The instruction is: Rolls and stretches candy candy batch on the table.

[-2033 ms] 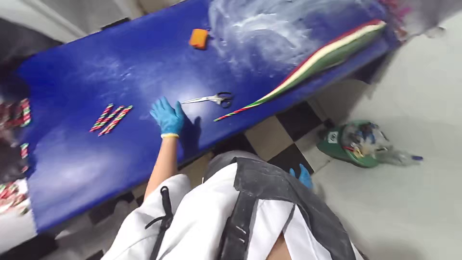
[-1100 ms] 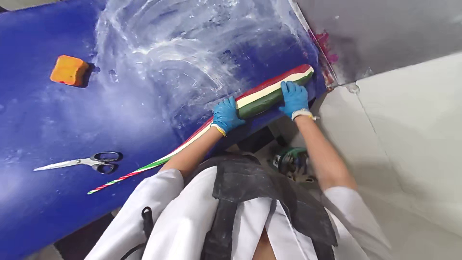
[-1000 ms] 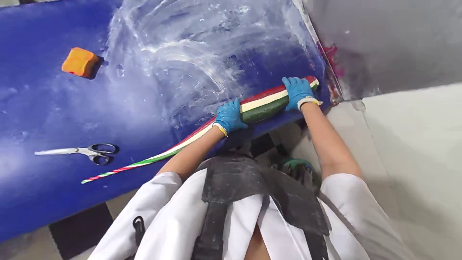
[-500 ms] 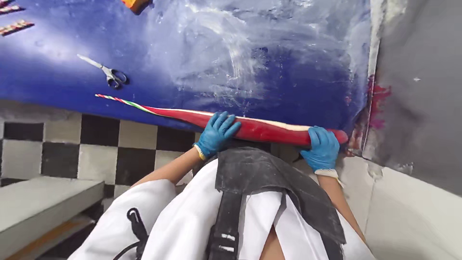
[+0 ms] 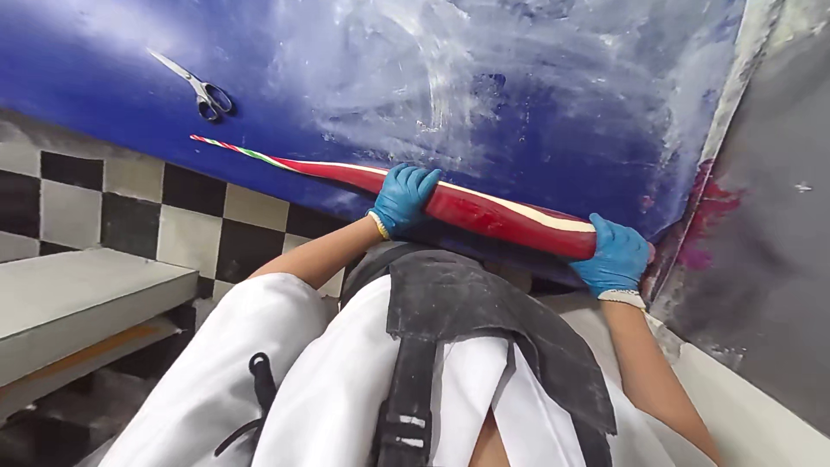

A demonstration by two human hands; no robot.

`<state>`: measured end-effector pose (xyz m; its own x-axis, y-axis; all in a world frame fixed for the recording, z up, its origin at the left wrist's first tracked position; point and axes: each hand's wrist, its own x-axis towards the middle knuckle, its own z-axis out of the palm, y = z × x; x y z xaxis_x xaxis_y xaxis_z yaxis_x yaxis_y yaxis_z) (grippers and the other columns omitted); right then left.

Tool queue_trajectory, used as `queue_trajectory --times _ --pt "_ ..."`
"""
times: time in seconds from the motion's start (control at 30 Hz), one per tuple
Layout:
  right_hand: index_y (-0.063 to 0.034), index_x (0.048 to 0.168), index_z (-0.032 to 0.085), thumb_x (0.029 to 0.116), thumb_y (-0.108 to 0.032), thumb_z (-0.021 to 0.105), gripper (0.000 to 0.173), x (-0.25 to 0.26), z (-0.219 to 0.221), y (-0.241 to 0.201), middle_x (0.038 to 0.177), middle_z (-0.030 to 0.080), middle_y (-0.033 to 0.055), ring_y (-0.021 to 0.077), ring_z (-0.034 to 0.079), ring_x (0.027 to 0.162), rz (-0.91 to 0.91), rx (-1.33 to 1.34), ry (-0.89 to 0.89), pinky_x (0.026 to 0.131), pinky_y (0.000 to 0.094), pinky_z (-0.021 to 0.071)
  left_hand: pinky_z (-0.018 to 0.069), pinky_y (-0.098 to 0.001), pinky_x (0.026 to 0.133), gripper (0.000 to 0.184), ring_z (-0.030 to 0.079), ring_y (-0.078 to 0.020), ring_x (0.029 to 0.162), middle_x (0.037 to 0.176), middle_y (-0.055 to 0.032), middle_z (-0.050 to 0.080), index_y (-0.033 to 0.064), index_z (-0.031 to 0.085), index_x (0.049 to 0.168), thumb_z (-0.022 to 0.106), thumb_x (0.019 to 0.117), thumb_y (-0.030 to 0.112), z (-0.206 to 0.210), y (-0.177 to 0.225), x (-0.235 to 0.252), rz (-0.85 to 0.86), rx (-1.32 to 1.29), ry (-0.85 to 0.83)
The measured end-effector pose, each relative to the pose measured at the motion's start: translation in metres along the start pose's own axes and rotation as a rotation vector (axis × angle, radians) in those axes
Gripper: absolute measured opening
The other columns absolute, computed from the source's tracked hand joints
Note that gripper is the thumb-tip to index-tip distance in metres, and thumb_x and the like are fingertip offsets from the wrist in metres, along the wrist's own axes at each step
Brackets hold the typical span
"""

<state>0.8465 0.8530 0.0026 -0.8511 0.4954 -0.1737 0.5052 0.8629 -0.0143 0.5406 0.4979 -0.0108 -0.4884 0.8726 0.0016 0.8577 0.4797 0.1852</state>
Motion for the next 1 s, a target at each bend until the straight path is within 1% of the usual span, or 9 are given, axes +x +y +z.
queue_trajectory --times 0.13,0.27,0.37,0.43,0.5,0.57,0.67,0.8,1.0 --pt "-0.0162 0.151 0.049 0.0578 -0.057 0.085 0.108 0.027 -0.008 0.0 0.139 0.061 0.0224 0.0463 0.054 0.131 0.036 -0.011 -0.049 0.111 0.0672 0.0357 0.0429 -0.0562 0.11 0.093 0.062 -0.0361 0.124 0.133 -0.0151 0.066 0.0141 0.053 0.147 0.078 0.071 0.062 0.0 0.003 0.018 -0.033 -0.007 0.012" --pt "-0.0183 0.15 0.051 0.0553 -0.059 0.087 0.109 0.051 -0.018 0.001 0.138 0.061 0.0227 0.0465 0.054 0.131 0.053 -0.032 -0.142 0.111 0.0675 0.0358 0.0421 -0.057 0.111 0.098 0.061 -0.0362 0.126 0.135 -0.0152 0.065 0.0141 0.053 0.147 0.077 0.0691 0.067 -0.003 0.004 0.03 -0.087 -0.022 -0.047" --pt "-0.0174 0.15 0.05 0.055 -0.062 0.087 0.111 0.055 -0.023 0.001 0.139 0.06 0.0225 0.0447 0.054 0.132 0.054 -0.033 -0.217 0.112 0.066 0.036 0.0407 -0.0587 0.111 0.109 0.058 -0.0374 0.129 0.14 -0.0166 0.061 0.0119 0.049 0.15 0.074 0.0651 0.077 -0.014 0.017 0.048 -0.082 -0.071 -0.223" --pt "-0.016 0.151 0.049 0.0539 -0.063 0.088 0.115 0.06 -0.029 -0.001 0.142 0.059 0.0213 0.0434 0.053 0.133 0.053 -0.015 -0.28 0.114 0.0642 0.0353 0.0421 -0.0611 0.109 0.11 0.056 -0.0402 0.131 0.143 -0.0197 0.058 0.0093 0.045 0.152 0.075 0.0686 0.074 -0.025 0.042 0.074 -0.004 -0.136 -0.396" --pt "-0.016 0.155 0.043 0.052 -0.068 0.088 0.124 0.066 -0.037 -0.005 0.147 0.056 0.0191 0.0407 0.051 0.136 0.039 -0.004 -0.364 0.117 0.0618 0.0327 0.046 -0.0618 0.104 0.106 0.058 -0.0417 0.127 0.14 -0.0215 0.059 0.0068 0.045 0.151 0.075 0.0714 0.07 -0.028 0.069 0.095 0.078 -0.164 -0.46" --pt "-0.0158 0.157 0.04 0.0515 -0.075 0.085 0.129 0.072 -0.041 -0.013 0.148 0.055 0.0181 0.0385 0.052 0.137 -0.017 0.016 -0.403 0.116 0.0609 0.0347 0.0478 -0.061 0.101 0.103 0.059 -0.042 0.125 0.137 -0.0227 0.06 0.0043 0.045 0.149 0.076 0.0728 0.066 -0.026 0.091 0.107 0.116 -0.163 -0.479" --pt "-0.018 0.157 0.04 0.053 -0.079 0.081 0.127 0.08 -0.043 -0.026 0.15 0.055 0.0151 0.0351 0.051 0.138 -0.098 0.04 -0.441 0.114 0.0594 0.0372 0.0484 -0.0604 0.099 0.101 0.06 -0.0431 0.123 0.135 -0.0244 0.06 0.0013 0.044 0.148 0.075 0.0748 0.063 -0.026 0.114 0.119 0.13 -0.151 -0.516" --pt "-0.0185 0.156 0.042 0.0544 -0.08 0.079 0.125 0.089 -0.045 -0.029 0.149 0.055 0.0137 0.0337 0.052 0.138 -0.143 0.048 -0.487 0.112 0.0585 0.0396 0.05 -0.0615 0.095 0.101 0.061 -0.0452 0.117 0.13 -0.0259 0.061 0.0011 0.046 0.146 0.076 0.0724 0.062 -0.024 0.13 0.131 0.105 -0.147 -0.547" --pt "-0.0209 0.156 0.042 0.056 -0.081 0.076 0.121 0.089 -0.04 -0.027 0.15 0.055 0.0101 0.0303 0.051 0.139 -0.153 0.035 -0.475 0.114 0.0542 0.0386 0.0507 -0.0615 0.091 0.1 0.061 -0.046 0.116 0.129 -0.0265 0.06 -0.0006 0.046 0.145 0.075 0.0727 0.063 -0.024 0.149 0.143 0.082 -0.12 -0.594"
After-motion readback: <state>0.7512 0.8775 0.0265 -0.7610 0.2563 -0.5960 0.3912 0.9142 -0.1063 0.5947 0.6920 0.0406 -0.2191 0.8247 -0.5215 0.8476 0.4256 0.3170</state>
